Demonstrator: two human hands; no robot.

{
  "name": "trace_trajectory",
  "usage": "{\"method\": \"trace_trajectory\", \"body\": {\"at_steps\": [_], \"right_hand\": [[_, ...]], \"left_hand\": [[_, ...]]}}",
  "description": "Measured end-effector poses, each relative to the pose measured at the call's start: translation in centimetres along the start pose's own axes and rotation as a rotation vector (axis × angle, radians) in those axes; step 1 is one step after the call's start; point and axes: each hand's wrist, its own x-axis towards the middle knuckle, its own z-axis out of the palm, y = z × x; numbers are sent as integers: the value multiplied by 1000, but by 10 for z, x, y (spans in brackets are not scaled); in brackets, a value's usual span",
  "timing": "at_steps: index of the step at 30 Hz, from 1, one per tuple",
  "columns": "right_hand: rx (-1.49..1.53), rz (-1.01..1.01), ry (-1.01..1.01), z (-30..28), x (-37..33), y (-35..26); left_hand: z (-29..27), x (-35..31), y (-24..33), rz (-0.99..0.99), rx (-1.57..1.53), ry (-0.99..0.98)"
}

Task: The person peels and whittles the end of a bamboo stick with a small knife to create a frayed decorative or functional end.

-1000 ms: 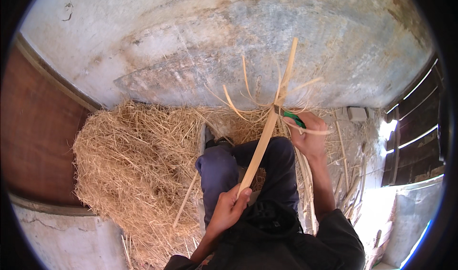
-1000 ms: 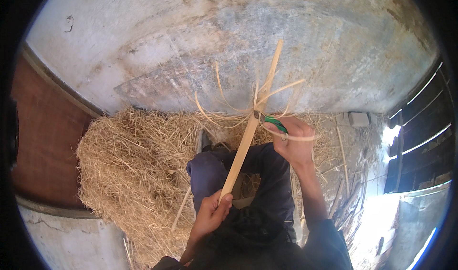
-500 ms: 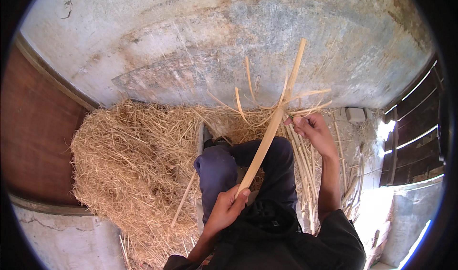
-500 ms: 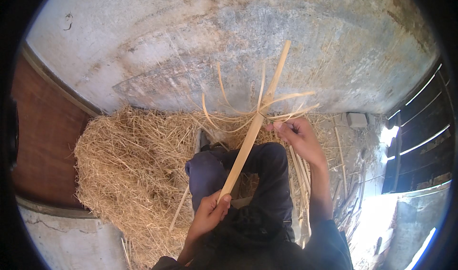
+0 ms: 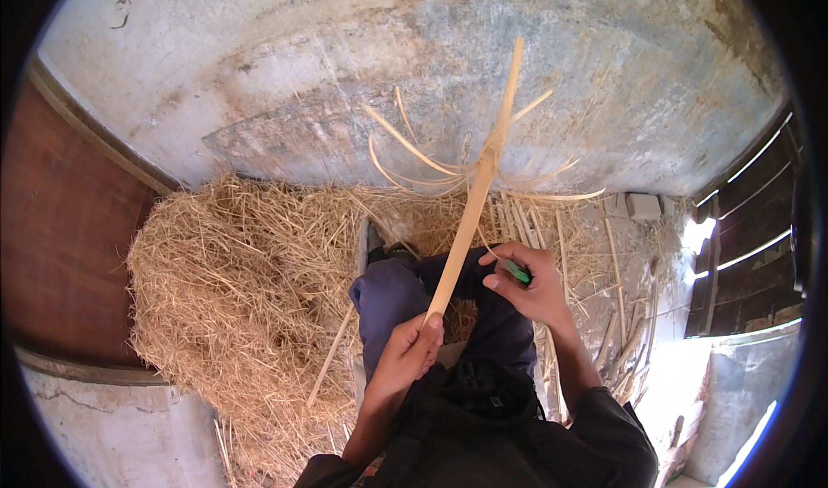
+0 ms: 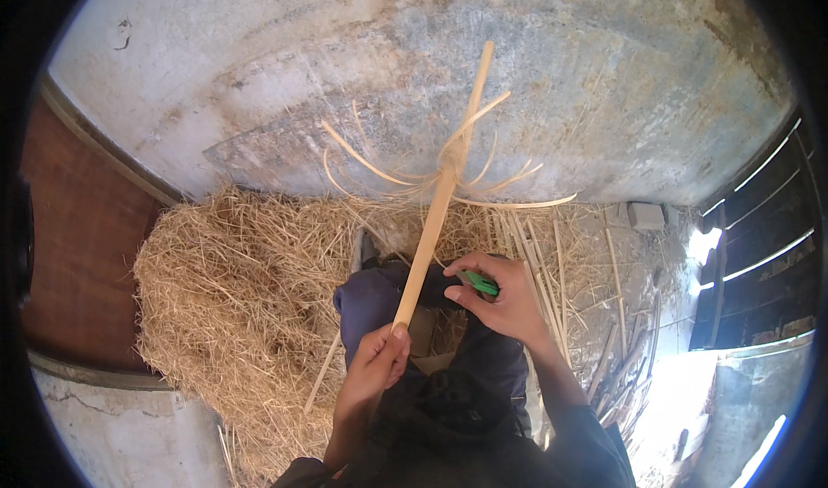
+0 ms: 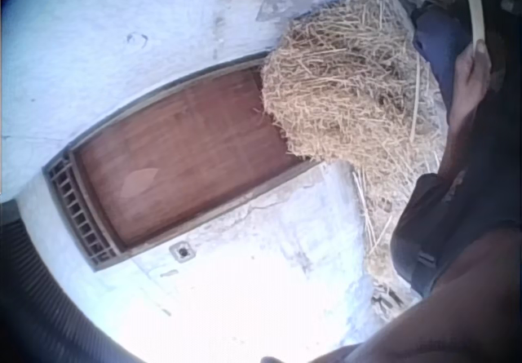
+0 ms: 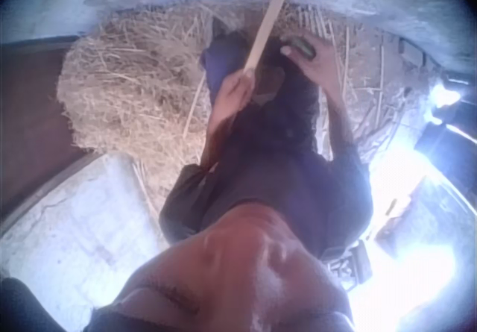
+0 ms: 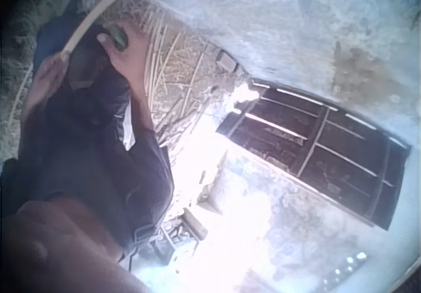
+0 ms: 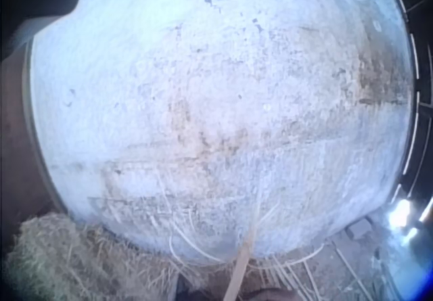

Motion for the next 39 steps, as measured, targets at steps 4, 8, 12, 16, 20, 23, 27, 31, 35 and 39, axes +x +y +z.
{"method": "trace_trajectory", "body": {"at_steps": [4,8,12,16,20,23,27,31,35,39], "right_hand": [[179,109,71,17,-4,1],[327,114,111,34,-2,5],[415,145,91,36,5,-1],[585,161,54,35,10,0],[609,169,27,34,12,2],[534,146,53,35,12,2],[259,23,41,21,10,-3],[11,-207,59,17,4,3],[-259,-317,36,19,-3,-1],[-435,-387,20,19,-7,-14]], "left_hand": [[2,2,1,19,-26,-45],[4,3,4,16,8,-71],[8,4,6,69,76,-73],[15,3,18,119,118,-72],[19,10,7,420,440,112],[22,3,17,287,492,163],[23,2,18,320,471,168],[24,4,21,333,482,172],[20,5,19,326,500,164],[27,5,26,387,536,203]]}}
